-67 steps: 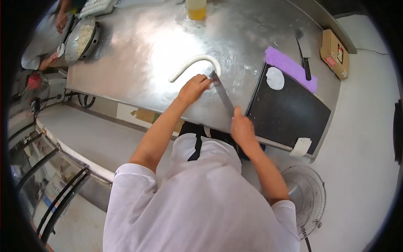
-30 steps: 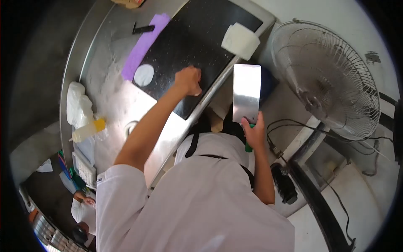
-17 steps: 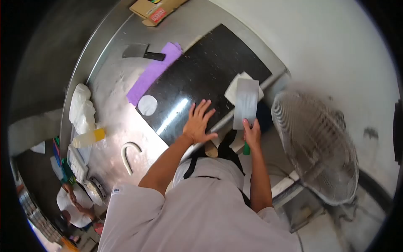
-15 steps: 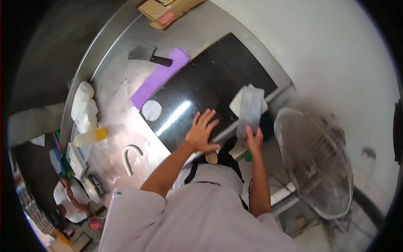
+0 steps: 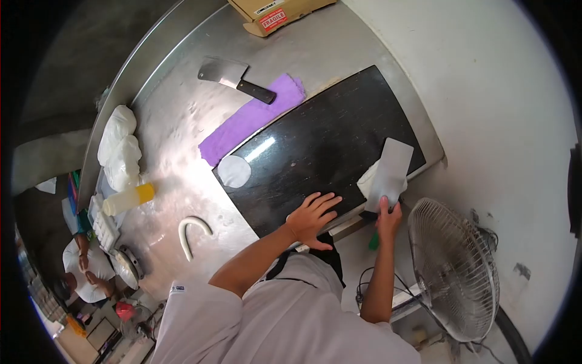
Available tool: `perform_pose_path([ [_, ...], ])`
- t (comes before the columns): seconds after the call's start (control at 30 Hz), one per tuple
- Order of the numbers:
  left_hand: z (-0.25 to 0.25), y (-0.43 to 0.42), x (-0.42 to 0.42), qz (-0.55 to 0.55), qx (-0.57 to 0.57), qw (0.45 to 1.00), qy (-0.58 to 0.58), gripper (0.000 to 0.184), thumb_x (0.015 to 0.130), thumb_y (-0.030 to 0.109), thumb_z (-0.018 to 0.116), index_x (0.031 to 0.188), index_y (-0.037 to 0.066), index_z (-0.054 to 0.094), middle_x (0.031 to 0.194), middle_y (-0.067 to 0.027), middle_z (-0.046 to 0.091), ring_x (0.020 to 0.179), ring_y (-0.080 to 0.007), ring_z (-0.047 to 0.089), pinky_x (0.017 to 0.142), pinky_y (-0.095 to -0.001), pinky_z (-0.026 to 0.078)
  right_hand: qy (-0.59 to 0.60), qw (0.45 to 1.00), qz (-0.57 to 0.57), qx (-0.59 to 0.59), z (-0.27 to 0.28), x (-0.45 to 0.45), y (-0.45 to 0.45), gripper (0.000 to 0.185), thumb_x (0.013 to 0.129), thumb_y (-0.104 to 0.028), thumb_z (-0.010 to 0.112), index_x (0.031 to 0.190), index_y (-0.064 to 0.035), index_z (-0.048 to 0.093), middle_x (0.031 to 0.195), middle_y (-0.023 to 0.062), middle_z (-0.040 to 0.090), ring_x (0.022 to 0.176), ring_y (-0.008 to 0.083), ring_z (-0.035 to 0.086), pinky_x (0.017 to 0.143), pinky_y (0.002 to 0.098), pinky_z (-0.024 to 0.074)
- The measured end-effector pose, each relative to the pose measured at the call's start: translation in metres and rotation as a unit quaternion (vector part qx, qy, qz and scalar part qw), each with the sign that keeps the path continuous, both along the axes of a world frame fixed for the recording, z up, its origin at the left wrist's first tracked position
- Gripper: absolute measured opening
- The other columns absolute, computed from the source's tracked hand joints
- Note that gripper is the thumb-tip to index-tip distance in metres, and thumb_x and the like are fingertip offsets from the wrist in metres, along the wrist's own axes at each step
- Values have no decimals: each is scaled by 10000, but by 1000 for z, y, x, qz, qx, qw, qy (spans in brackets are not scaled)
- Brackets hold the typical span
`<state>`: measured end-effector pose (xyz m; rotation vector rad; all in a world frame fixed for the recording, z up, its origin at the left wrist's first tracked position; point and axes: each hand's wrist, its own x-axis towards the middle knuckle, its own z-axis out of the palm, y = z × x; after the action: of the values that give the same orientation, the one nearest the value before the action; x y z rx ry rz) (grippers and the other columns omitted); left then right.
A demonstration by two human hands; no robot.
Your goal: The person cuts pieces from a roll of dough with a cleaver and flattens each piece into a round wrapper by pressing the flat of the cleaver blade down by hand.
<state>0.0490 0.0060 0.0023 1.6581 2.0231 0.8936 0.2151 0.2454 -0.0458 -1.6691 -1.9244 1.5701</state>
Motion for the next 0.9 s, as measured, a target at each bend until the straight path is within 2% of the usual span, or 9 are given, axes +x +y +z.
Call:
perform_pose_path([
  [0.17, -6, -2, -2, -13, 74, 997, 12, 856, 673, 715, 748, 1144, 9, 634, 1528, -212, 471, 1427, -394, 423, 1150, -588, 300, -3, 988, -25, 153, 21, 5, -35, 392, 976, -373, 724, 1038, 5, 642, 680, 42, 597, 494, 120, 522, 453, 313, 425],
  [0.23, -3, 1, -2, 5, 109, 994, 16, 812, 689, 672, 750, 1148, 14, 627, 1503, -206, 491, 1421, -391, 429, 1142, -583, 305, 20, 994, -100, 40, 75, 3, -79, 403, 982, -406, 718, 990, -15, 622, 656, 32, 567, 473, 108, 504, 414, 301, 400],
  [0.33, -13, 6, -6, 38, 134, 990, -18, 726, 697, 556, 802, 1170, 36, 622, 1470, -201, 514, 1376, -396, 464, 1125, -566, 321, 30, 988, -142, 56, 88, 43, -151, 409, 984, -419, 715, 950, -28, 599, 648, 22, 552, 480, 100, 501, 413, 291, 390],
  [0.43, -11, 42, -25, 215, 190, 917, -277, 511, 858, 336, 785, 1206, 36, 561, 1261, -181, 584, 1077, -357, 609, 940, -475, 468, -15, 985, -159, 61, 88, 94, -222, 394, 1000, -402, 698, 920, -40, 564, 643, 12, 540, 472, 99, 488, 418, 287, 389],
  [0.47, 1, 55, -34, 231, 224, 906, -275, 429, 923, 293, 737, 1213, 38, 552, 1163, -174, 590, 944, -338, 620, 831, -447, 496, -13, 985, -163, 48, 88, 110, -247, 381, 1015, -388, 681, 909, -46, 551, 640, 6, 530, 471, 97, 479, 423, 288, 391],
  [0.6, 47, 41, -16, 224, 184, 955, -70, 631, 922, 452, 725, 1353, 40, 521, 1387, -179, 555, 1316, -370, 509, 1128, -555, 327, -18, 976, -215, 8, 83, 160, -319, 398, 1007, -392, 692, 892, -39, 551, 615, 23, 530, 451, 114, 502, 426, 300, 398],
  [0.7, -10, -18, 11, 70, 14, 984, 162, 953, 766, 597, 796, 1458, 42, 447, 1594, -225, 335, 1528, -400, 252, 1208, -669, 111, -47, 972, -229, 6, 79, 176, -343, 397, 991, -389, 711, 881, -41, 554, 611, 32, 536, 442, 124, 507, 420, 310, 398],
  [0.8, -27, -2, -18, 166, 153, 972, 69, 888, 802, 579, 772, 1409, 9, 464, 1520, -237, 396, 1436, -422, 367, 1174, -653, 217, -62, 977, -206, 0, 70, 177, -339, 427, 957, -391, 751, 836, -43, 536, 608, 38, 538, 461, 130, 522, 439, 315, 411],
  [0.9, -1, 14, -62, 319, 214, 917, -112, 745, 881, 399, 760, 1406, -18, 436, 1421, -234, 453, 1322, -417, 456, 1113, -573, 332, -23, 996, -78, 35, 66, 147, -308, 436, 925, -384, 782, 993, 28, 657, 805, 113, 706, 736, 196, 676, 684, 367, 532],
])
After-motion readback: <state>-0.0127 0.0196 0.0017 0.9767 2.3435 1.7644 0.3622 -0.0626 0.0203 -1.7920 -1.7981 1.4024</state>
